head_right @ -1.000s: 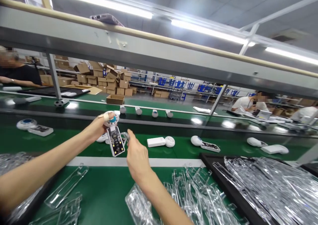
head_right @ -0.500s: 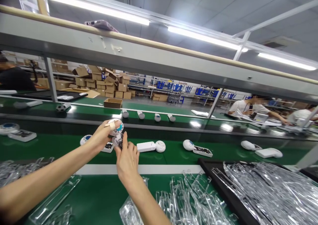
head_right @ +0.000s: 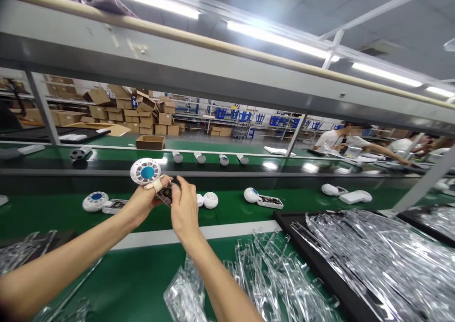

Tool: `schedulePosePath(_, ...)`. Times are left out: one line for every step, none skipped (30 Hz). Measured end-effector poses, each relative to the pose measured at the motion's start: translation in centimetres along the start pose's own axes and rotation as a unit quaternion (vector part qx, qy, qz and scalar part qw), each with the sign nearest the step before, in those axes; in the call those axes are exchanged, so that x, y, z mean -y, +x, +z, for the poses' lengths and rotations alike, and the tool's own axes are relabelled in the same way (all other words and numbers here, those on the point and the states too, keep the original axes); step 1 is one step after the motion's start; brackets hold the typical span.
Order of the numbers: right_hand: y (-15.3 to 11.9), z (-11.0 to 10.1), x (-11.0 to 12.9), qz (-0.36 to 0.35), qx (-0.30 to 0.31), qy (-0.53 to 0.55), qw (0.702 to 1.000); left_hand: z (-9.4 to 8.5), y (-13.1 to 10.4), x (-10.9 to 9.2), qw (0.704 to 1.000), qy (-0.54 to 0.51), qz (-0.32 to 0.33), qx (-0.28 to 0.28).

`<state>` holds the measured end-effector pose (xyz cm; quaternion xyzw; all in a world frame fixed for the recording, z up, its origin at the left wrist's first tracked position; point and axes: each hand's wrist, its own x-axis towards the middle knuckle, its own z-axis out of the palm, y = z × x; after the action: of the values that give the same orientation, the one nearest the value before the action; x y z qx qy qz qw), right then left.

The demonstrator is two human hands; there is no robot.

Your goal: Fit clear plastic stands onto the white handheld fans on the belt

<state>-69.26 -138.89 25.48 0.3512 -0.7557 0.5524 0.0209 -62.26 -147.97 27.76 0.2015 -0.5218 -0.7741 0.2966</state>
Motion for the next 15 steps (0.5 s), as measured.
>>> schedulePosePath(0.6,0.1,-0.4,0.039,-0.025,0.022,0.999,0.3,-0.1,-0.1,1.000,-0.008,0.011,-0.013)
schedulePosePath(1.3,0.2,-0.7,0.073,-0.041,0.032,0.996,0.6,-0.2,-0.2,0.999,-0.011,0.022,-0.023)
schedulePosePath(1.9,0.3,-1.1,0.096,-0.047,0.032,0.994,0.9,-0.4,-0.4,0.999,-0.011,0.033,-0.029)
schedulePosePath(2.3,0.4,-1.4,0.109,-0.048,0.027,0.993,1.2,-0.5,-0.5,0.999,-0.009,0.041,-0.032)
schedulePosePath(2.6,0.4,-1.6,0.116,-0.052,0.024,0.992,1.4,-0.7,-0.6,0.998,-0.006,0.049,-0.034)
schedulePosePath(2.8,0.5,-1.8,0.117,-0.057,0.018,0.991,1.6,-0.8,-0.6,0.998,-0.005,0.053,-0.036)
schedulePosePath(2.9,0.5,-1.9,0.115,-0.062,0.010,0.991,1.8,-1.0,-0.5,0.998,-0.006,0.056,-0.041)
schedulePosePath(2.9,0.5,-1.9,0.111,-0.063,0.001,0.992,2.0,-1.1,-0.4,0.997,-0.010,0.058,-0.046)
schedulePosePath(2.9,0.6,-1.9,0.107,-0.061,-0.010,0.992,2.2,-1.1,-0.2,0.997,-0.014,0.061,-0.049)
schedulePosePath(2.8,0.6,-1.9,0.104,-0.055,-0.023,0.993,2.3,-1.0,0.0,0.996,-0.015,0.065,-0.052)
schedulePosePath(2.8,0.5,-1.8,0.102,-0.044,-0.038,0.993,2.3,-0.7,0.3,0.996,-0.015,0.066,-0.054)
schedulePosePath(2.8,0.3,-1.8,0.098,-0.027,-0.054,0.993,2.2,-0.3,0.5,0.997,-0.012,0.059,-0.050)
schedulePosePath(2.8,-0.1,-1.8,0.092,-0.003,-0.072,0.993,1.8,0.4,0.7,0.998,-0.005,0.043,-0.042)
schedulePosePath(2.7,-0.8,-1.8,0.084,0.024,-0.091,0.992,1.3,1.3,0.8,0.999,0.005,0.021,-0.036)
schedulePosePath(2.6,-1.7,-1.7,0.074,0.053,-0.113,0.989,0.4,2.4,0.8,0.999,0.021,-0.001,-0.037)
